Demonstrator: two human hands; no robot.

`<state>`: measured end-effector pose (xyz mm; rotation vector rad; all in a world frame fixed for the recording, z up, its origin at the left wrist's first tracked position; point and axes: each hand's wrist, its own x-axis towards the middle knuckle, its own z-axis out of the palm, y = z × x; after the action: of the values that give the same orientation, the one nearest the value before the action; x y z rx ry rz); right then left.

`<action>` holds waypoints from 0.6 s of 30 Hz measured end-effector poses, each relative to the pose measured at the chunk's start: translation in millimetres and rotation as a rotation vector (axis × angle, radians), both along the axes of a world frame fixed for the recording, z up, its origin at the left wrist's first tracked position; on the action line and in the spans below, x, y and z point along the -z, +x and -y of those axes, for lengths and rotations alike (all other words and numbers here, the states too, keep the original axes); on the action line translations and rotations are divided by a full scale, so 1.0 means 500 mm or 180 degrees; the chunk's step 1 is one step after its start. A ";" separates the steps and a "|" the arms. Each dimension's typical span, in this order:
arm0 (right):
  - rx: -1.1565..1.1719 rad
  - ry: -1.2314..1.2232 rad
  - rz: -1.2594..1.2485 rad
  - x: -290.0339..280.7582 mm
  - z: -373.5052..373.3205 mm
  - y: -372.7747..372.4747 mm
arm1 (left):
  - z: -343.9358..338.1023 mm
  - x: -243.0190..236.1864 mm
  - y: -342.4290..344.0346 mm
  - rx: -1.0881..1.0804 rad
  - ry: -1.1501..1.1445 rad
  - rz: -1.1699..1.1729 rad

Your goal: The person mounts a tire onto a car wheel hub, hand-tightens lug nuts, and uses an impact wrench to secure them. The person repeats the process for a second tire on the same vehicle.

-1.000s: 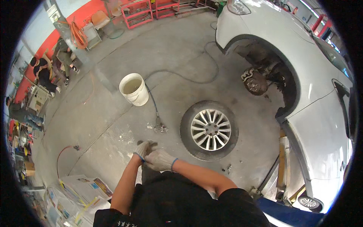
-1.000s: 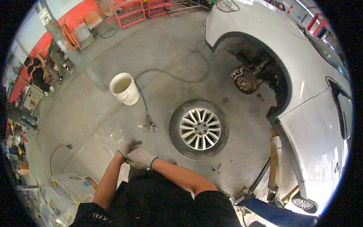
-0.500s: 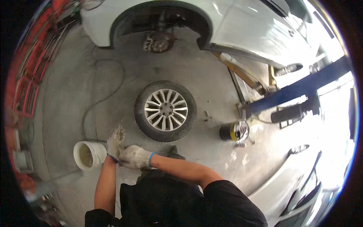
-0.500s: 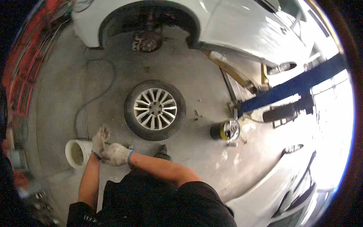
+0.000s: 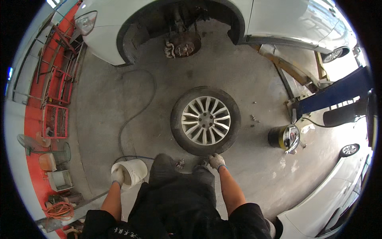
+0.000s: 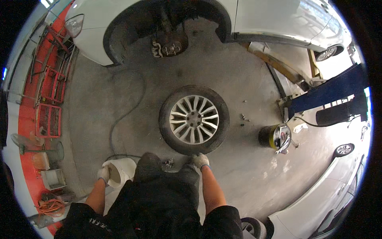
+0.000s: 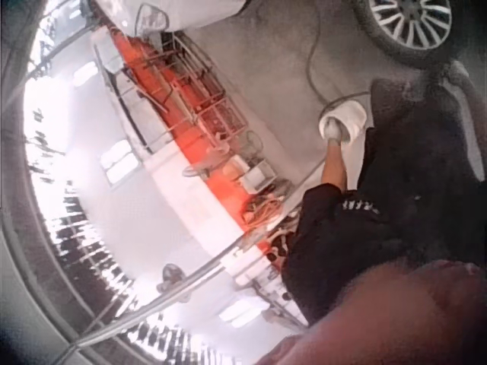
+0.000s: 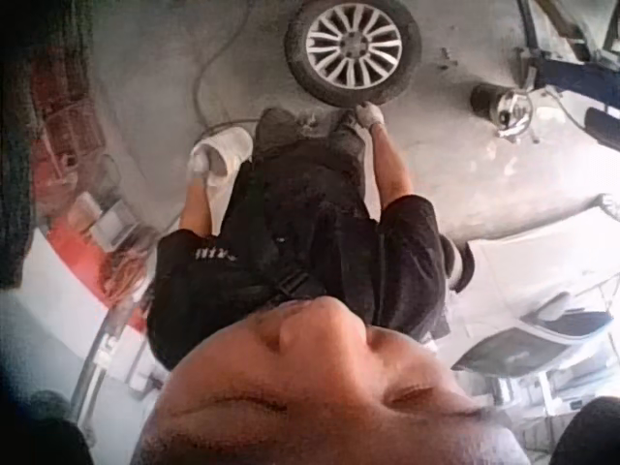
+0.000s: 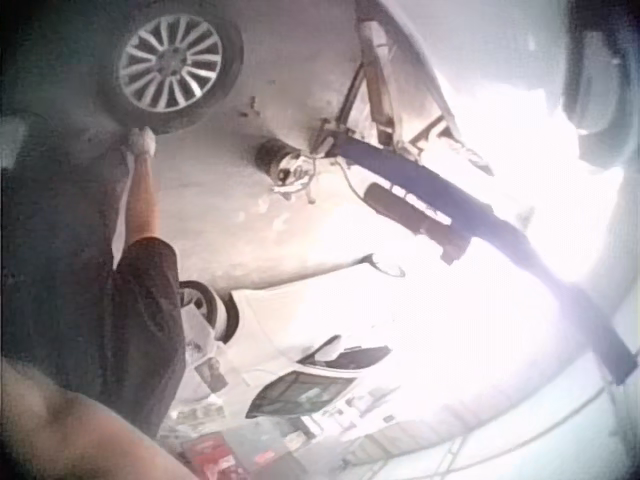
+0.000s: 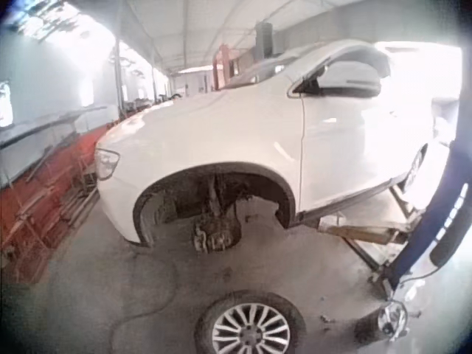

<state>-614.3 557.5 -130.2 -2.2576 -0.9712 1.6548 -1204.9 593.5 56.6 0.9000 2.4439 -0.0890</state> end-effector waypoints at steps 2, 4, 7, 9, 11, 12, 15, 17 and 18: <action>0.0434 0.0064 -0.0033 0.056 -0.027 -0.010 | 0.042 -0.052 0.017 -0.0657 -0.0600 0.0368; 0.1048 -0.0194 -0.0353 0.028 -0.074 -0.047 | 0.099 0.028 -0.128 0.0592 -0.1228 0.0049; 0.1360 -0.0193 -0.0323 0.092 -0.151 -0.085 | -0.005 0.124 -0.192 0.1406 -0.1611 -0.0065; 0.1324 -0.0157 -0.0184 0.172 -0.182 -0.111 | -0.098 0.218 -0.315 0.2897 -0.2079 -0.0361; 0.1158 -0.0531 0.0118 0.288 -0.215 -0.112 | -0.249 0.311 -0.335 0.3129 -0.2120 -0.0525; 0.1041 -0.0675 0.0358 0.353 -0.244 -0.101 | -0.324 0.351 -0.264 0.2655 -0.2018 -0.0485; 0.1497 -0.0351 0.0761 0.575 -0.253 -0.104 | -0.523 0.403 -0.198 0.1226 -0.1639 -0.0215; 0.1733 -0.0180 0.0894 0.628 -0.297 -0.121 | -0.608 0.446 -0.296 0.1603 -0.1861 -0.0677; 0.1574 -0.0225 0.0585 0.628 -0.327 -0.097 | -0.617 0.463 -0.286 0.1736 -0.1965 -0.0695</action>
<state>-662.7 721.0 -444.2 -2.4650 -0.3366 1.3025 -1347.9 902.2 -174.6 1.2607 2.0665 -1.1137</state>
